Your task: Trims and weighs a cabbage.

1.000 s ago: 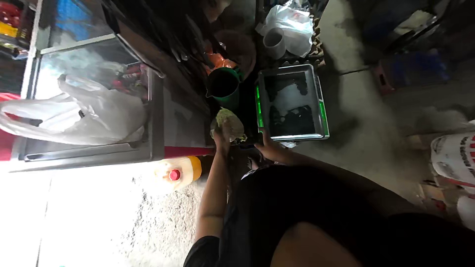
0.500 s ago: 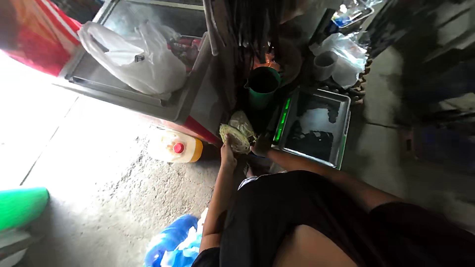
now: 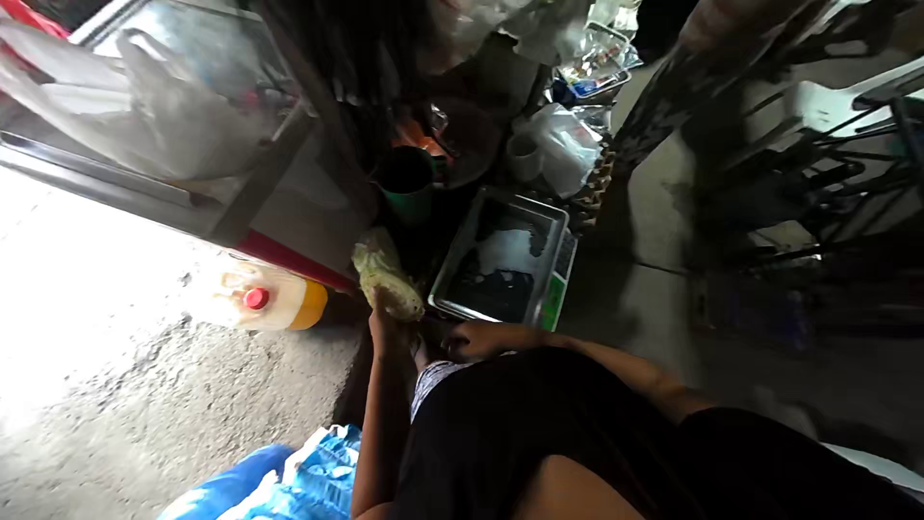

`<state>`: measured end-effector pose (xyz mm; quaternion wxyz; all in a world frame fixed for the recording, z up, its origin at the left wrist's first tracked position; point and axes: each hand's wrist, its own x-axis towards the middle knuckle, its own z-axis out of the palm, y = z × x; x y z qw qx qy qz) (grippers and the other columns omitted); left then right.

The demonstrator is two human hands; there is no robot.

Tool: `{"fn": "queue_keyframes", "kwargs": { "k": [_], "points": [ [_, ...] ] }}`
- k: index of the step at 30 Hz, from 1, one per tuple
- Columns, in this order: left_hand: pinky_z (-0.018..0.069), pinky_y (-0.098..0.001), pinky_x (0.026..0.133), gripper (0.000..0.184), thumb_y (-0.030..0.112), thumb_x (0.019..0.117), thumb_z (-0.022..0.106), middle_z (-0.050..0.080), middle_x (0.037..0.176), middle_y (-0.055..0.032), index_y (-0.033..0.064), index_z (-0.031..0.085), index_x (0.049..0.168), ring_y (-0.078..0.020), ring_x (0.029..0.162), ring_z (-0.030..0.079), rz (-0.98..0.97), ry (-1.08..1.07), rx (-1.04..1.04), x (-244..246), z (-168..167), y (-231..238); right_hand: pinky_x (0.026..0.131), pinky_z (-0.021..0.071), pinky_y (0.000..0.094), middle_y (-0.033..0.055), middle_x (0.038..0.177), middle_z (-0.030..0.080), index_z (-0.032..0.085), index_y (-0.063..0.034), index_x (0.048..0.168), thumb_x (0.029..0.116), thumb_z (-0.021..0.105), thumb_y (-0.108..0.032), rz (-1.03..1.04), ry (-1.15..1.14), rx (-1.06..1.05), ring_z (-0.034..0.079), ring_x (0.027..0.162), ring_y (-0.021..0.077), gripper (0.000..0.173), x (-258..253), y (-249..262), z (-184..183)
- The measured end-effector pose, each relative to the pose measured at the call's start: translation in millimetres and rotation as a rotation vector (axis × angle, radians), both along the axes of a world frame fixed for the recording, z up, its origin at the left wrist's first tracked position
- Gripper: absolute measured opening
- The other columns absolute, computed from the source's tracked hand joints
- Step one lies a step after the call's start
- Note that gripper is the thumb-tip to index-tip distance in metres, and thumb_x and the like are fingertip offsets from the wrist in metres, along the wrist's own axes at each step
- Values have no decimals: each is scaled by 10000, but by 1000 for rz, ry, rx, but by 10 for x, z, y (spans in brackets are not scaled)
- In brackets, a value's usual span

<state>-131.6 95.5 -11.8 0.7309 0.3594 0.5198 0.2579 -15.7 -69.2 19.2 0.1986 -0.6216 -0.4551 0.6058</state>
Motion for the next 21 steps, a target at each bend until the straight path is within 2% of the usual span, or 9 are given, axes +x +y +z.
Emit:
{"fn": "queue_keyframes", "kwargs": {
  "k": [3,5,7,10,13,17,19,21],
  "points": [
    [572,-483,840,558,526,1071,416,646,1183,-146,64,543,1357,-248,1029,653,87,45,20,141,-46,-512,1074,475,534,223,1283,666,612,-1,1358,1052,578,-236,-93,-12,12,648,1192,341,388,293,-720,-44],
    [575,-482,838,595,580,1047,431,648,1203,-139,85,551,1354,-249,1039,659,53,120,55,195,-59,-824,1067,486,500,223,1290,656,606,5,1359,1055,570,-228,-179,-3,5,646,1187,323,384,444,-1251,-139],
    [568,-495,881,663,626,1021,459,668,1196,-160,48,598,1315,-259,1051,665,-59,246,151,328,-32,-1005,1031,516,449,215,1291,650,596,5,1365,1069,555,-238,-280,18,-25,662,1144,286,385,577,-1787,-252],
    [537,-528,944,695,616,1016,488,683,1148,-218,-27,641,1232,-296,1054,672,-252,447,325,690,49,-1123,973,545,402,202,1243,659,588,12,1357,1076,544,-231,-472,62,-113,677,1062,241,375,715,-2564,-353],
    [489,-602,975,698,614,1019,478,673,1155,-266,-31,658,1219,-376,1097,653,-452,622,471,1081,138,-1207,936,560,379,195,1211,678,580,24,1351,1075,541,-207,-649,85,-174,691,1015,218,362,813,-3231,-424],
    [458,-694,962,751,649,1020,426,653,1190,-311,-48,669,1159,-469,1157,623,-768,940,613,1469,379,-1379,909,577,396,210,1232,666,558,24,1376,1080,540,-202,-881,93,-241,697,1024,251,373,849,-3817,-512],
    [462,-697,959,791,694,1000,409,652,1224,-300,-26,653,1220,-474,1192,614,-860,1033,657,1568,409,-1474,903,577,394,207,1229,664,551,18,1382,1080,542,-200,-980,100,-256,696,1016,249,372,841,-3961,-515],
    [469,-692,960,837,734,952,474,633,1260,-307,-11,606,1310,-483,1205,603,-820,1049,698,1616,412,-1578,897,579,384,197,1225,667,556,10,1382,1081,542,-194,-1032,96,-258,699,1008,239,363,829,-4033,-510]
  ]
}}
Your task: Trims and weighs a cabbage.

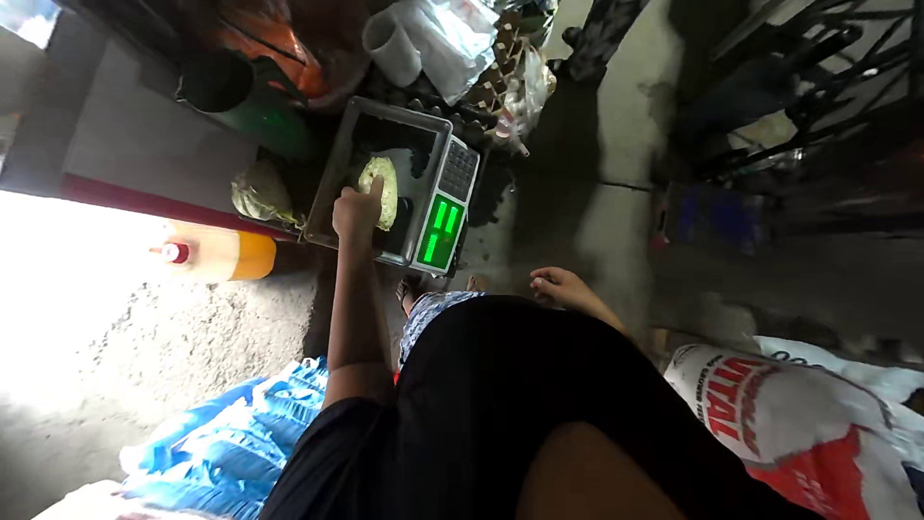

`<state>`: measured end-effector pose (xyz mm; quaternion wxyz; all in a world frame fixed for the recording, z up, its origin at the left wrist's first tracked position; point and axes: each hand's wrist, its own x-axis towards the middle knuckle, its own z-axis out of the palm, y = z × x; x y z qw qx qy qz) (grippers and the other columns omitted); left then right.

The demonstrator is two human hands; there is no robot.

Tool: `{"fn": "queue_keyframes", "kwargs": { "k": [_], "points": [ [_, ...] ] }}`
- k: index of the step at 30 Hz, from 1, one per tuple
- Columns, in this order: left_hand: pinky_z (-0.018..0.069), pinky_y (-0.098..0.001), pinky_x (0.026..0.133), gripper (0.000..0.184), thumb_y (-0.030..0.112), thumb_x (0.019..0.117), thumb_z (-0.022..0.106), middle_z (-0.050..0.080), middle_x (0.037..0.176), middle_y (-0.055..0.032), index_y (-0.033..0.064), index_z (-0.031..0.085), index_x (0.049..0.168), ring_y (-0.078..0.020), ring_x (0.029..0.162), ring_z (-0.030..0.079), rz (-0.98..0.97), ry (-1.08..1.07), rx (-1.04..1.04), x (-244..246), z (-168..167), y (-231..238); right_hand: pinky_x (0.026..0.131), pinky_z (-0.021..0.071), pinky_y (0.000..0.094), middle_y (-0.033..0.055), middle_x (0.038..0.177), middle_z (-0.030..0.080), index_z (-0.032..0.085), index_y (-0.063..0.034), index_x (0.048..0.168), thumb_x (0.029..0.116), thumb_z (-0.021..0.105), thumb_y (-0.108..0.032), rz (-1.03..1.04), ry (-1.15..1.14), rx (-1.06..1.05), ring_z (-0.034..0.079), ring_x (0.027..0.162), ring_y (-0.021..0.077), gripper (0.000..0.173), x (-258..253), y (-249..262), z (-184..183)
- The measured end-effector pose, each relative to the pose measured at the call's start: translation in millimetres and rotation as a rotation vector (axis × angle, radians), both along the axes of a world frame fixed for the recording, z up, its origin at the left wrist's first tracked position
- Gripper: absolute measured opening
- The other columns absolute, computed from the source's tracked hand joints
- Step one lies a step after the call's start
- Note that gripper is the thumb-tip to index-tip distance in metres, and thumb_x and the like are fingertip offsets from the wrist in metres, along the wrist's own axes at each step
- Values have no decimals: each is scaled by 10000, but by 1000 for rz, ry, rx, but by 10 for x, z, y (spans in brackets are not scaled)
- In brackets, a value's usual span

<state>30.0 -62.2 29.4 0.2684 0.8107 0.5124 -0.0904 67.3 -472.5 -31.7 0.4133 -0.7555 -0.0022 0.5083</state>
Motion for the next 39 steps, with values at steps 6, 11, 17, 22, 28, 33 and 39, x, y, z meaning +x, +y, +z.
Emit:
{"fn": "queue_keyframes", "kwargs": {
  "k": [6,11,17,22,28,33,39],
  "points": [
    [399,-683,1045,989,742,895,571,447,1471,-346,38,362,1558,-536,1339,453,73,-148,123,-171,67,-276,920,557,394,204,1213,675,562,26,1371,1080,550,-191,104,-6,53,685,1008,233,364,-17,1,-58],
    [354,-687,1097,942,795,913,452,439,1494,-323,82,426,1528,-511,1397,403,136,-181,200,-528,102,-214,890,573,411,188,1162,691,596,7,1334,1061,588,-228,200,-65,115,695,956,233,360,3,81,-486],
    [303,-672,1144,920,777,951,390,394,1545,-306,103,367,1576,-491,1448,349,247,-187,214,-905,238,-138,884,561,424,191,1122,683,592,2,1336,1076,557,-216,303,-84,89,681,940,249,342,36,301,-216],
    [286,-661,1158,904,770,954,394,368,1564,-302,108,380,1569,-483,1465,324,339,-201,218,-1005,241,-105,898,567,426,202,1139,679,588,2,1342,1078,556,-219,304,-85,105,690,954,260,346,33,335,-283],
    [261,-659,1173,893,764,962,387,347,1579,-299,114,375,1573,-481,1483,295,341,-200,215,-958,268,-89,933,552,425,223,1182,657,561,27,1361,1082,546,-210,281,-35,93,678,998,272,366,24,303,-169],
    [277,-698,1150,892,691,984,455,333,1562,-354,60,300,1597,-546,1444,320,170,-229,327,-811,161,-137,958,547,422,239,1171,675,572,71,1338,1066,564,-179,270,-75,162,684,1002,269,370,-43,132,-256],
    [406,-642,1088,908,592,910,679,495,1436,-340,14,385,1545,-520,1345,468,25,-243,272,-303,-36,-292,1102,459,460,292,1293,640,591,84,1339,1066,576,-170,330,-145,103,638,1203,359,374,18,138,-206]
  ]
}}
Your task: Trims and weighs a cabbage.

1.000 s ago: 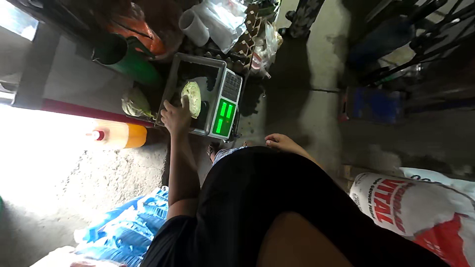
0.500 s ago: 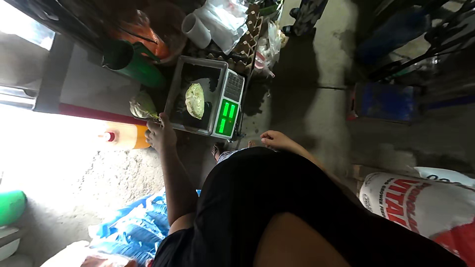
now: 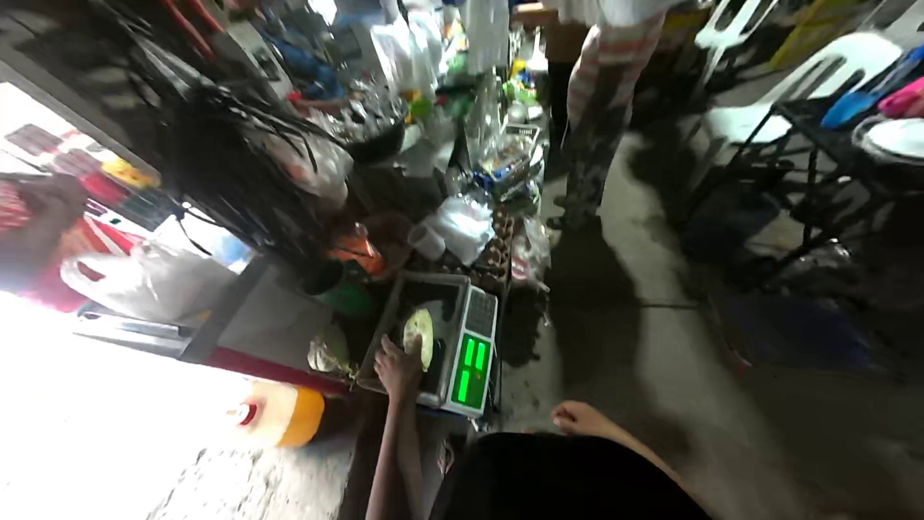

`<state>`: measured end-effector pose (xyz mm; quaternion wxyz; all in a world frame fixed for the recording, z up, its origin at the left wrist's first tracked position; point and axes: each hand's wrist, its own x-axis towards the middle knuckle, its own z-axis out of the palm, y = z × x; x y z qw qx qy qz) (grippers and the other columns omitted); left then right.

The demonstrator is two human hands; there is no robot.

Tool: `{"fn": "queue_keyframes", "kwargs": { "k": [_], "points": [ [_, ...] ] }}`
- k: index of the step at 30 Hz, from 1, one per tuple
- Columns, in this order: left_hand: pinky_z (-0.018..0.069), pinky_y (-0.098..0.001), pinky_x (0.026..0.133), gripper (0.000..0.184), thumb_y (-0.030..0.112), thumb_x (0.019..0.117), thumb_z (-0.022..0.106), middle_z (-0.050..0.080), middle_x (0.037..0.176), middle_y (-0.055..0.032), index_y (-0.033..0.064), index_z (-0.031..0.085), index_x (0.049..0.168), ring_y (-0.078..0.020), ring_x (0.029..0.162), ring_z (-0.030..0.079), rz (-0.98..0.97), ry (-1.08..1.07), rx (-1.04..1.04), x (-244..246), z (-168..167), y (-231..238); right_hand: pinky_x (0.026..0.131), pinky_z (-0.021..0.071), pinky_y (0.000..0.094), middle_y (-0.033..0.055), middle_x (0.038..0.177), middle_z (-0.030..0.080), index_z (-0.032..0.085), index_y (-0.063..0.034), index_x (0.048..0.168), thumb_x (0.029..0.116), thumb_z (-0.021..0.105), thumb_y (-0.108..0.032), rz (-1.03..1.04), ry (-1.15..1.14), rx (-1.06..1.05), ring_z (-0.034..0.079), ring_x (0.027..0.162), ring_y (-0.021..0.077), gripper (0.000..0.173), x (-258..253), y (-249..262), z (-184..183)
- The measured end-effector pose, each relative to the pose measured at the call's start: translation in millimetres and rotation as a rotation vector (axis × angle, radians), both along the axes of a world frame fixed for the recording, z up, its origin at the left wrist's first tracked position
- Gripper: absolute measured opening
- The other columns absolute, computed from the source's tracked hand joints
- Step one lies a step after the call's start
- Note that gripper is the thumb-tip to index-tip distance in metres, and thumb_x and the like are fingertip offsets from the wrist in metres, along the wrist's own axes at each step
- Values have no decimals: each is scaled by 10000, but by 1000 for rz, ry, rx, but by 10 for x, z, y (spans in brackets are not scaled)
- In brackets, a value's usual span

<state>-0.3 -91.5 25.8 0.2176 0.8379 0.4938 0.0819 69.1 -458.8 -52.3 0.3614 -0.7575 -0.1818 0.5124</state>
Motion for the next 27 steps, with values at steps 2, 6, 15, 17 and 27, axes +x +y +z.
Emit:
{"fn": "queue_keyframes", "kwargs": {
  "k": [2,6,15,17,27],
  "points": [
    [454,-606,1056,903,579,913,686,550,1388,-317,23,373,1551,-486,1299,530,-19,53,-40,149,-52,-43,1093,466,459,286,1289,643,600,75,1333,1065,578,-175,-17,-17,5,640,1199,357,368,27,-11,-74],
    [488,-593,1018,839,523,911,709,595,1346,-281,58,400,1538,-456,1263,572,-13,101,-63,279,-153,-76,1082,483,451,275,1280,651,602,70,1330,1061,587,-182,-83,-47,10,651,1186,347,369,24,-62,-107],
    [540,-552,965,586,426,979,651,608,1332,-250,29,543,1396,-400,1192,637,-8,92,-143,232,-182,55,1119,448,428,249,1327,641,597,55,1348,1068,576,-201,-111,-6,-57,625,1247,312,379,-129,-86,15],
    [531,-564,977,536,405,996,629,627,1298,-256,6,574,1349,-406,1196,635,3,65,-196,221,-161,96,1117,449,427,245,1323,644,606,49,1341,1065,584,-209,-97,-15,-46,625,1243,309,379,-126,-61,-74],
    [581,-454,806,399,310,1068,513,671,1142,-177,13,571,1328,-258,970,676,83,-727,-955,4,209,237,1097,454,445,308,1306,623,579,99,1347,1061,585,-174,1,-49,52,624,1207,366,396,-5,108,-97]
  ]
}}
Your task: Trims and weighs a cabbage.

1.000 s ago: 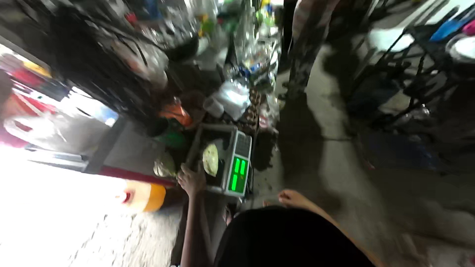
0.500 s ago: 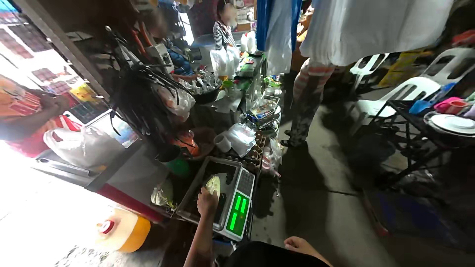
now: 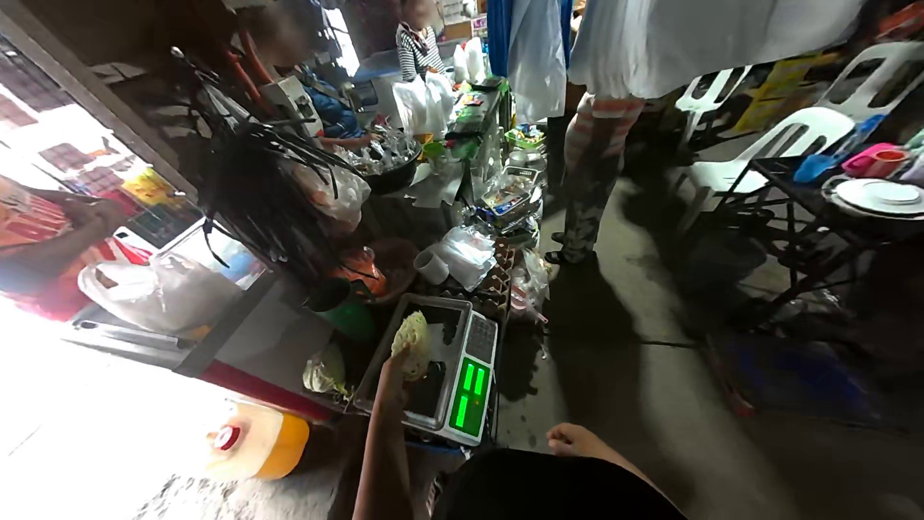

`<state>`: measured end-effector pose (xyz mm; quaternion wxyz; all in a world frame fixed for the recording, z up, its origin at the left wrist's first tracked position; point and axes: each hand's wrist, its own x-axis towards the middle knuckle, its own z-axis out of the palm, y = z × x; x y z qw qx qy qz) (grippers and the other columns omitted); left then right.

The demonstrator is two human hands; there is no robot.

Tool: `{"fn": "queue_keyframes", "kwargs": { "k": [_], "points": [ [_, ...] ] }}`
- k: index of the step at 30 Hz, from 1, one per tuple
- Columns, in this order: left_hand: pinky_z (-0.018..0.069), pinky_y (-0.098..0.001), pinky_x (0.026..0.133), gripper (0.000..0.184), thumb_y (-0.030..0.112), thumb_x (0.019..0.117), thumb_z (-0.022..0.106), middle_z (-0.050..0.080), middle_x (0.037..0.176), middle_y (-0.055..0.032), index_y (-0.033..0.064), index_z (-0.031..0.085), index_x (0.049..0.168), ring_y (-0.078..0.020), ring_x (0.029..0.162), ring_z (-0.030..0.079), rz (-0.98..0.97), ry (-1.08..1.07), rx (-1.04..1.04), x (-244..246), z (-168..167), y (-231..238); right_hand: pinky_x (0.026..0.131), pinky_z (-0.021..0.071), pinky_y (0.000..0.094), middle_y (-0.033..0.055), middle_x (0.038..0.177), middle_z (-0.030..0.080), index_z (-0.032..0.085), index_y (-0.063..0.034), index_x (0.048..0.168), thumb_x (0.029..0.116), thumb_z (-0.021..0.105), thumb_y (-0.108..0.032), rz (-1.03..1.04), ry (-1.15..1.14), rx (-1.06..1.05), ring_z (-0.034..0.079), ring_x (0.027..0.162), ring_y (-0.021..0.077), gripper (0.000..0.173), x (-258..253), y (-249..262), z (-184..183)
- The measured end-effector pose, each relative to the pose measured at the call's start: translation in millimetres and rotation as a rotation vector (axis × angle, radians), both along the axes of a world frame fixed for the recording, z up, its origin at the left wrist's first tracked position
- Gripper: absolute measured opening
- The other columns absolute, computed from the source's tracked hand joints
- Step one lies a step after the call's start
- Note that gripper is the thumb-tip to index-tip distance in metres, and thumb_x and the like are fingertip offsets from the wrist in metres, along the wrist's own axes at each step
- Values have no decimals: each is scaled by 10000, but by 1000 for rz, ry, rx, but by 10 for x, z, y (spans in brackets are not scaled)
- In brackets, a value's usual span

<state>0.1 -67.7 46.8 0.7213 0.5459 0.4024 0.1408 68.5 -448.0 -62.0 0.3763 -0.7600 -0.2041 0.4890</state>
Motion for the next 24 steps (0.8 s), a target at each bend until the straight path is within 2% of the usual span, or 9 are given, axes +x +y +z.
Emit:
{"fn": "queue_keyframes", "kwargs": {
  "k": [5,9,11,13,15,17,19,22,24],
  "points": [
    [590,-470,774,345,256,1067,473,678,1082,-156,28,574,1305,-260,921,681,-12,-125,-189,-106,380,-274,1077,474,452,297,1250,660,606,98,1326,1067,567,-164,46,-81,27,651,1169,364,370,-32,108,95],
    [599,-420,732,366,322,1078,399,690,1023,-131,58,578,1259,-246,866,695,-265,-156,-384,-175,379,-565,954,560,391,216,1181,687,503,102,1401,1089,503,-169,-57,41,203,698,1026,227,413,-119,329,497],
    [605,-419,717,384,336,1083,354,705,987,-115,70,608,1192,-239,847,702,-408,-153,-445,-194,296,-723,887,589,385,179,1229,654,313,67,1506,1061,507,-253,-138,179,344,704,996,202,581,-157,454,632],
    [604,-391,717,397,330,1084,324,717,928,-74,95,643,1097,-197,822,701,-530,-126,-489,-226,287,-884,900,607,413,134,1274,649,241,-9,1529,927,683,-448,-233,309,568,711,1048,228,866,-182,578,640],
    [608,-367,711,397,332,1093,344,717,897,-56,88,657,1077,-169,793,701,-615,-54,-473,-281,323,-1005,904,614,439,57,1177,700,423,-96,1414,790,838,-526,-354,396,781,713,1027,215,863,-277,684,705],
    [597,-362,734,364,320,1089,389,704,904,-47,71,654,1100,-154,800,687,-700,-10,-405,-293,255,-1023,875,622,414,-20,1025,746,587,-177,1223,755,869,-508,-441,416,873,728,945,158,639,-352,741,760],
    [588,-354,755,346,307,1088,405,694,921,-36,62,645,1127,-136,813,677,-787,-10,-352,-290,179,-985,835,637,406,-35,937,753,624,-183,1117,744,891,-480,-497,382,869,738,876,141,547,-407,766,764],
    [583,-329,756,373,339,1094,371,689,921,-20,82,640,1124,-115,817,671,-865,-2,-355,-304,137,-898,785,634,327,-75,858,734,604,-163,1087,759,879,-402,-583,306,786,724,787,82,490,-518,796,732],
    [580,-304,748,416,370,1107,318,689,910,2,102,635,1101,-90,816,669,-924,-38,-332,-314,189,-812,805,636,335,-50,875,754,658,-193,1045,724,917,-397,-636,379,842,735,813,97,459,-566,826,687]
  ]
}}
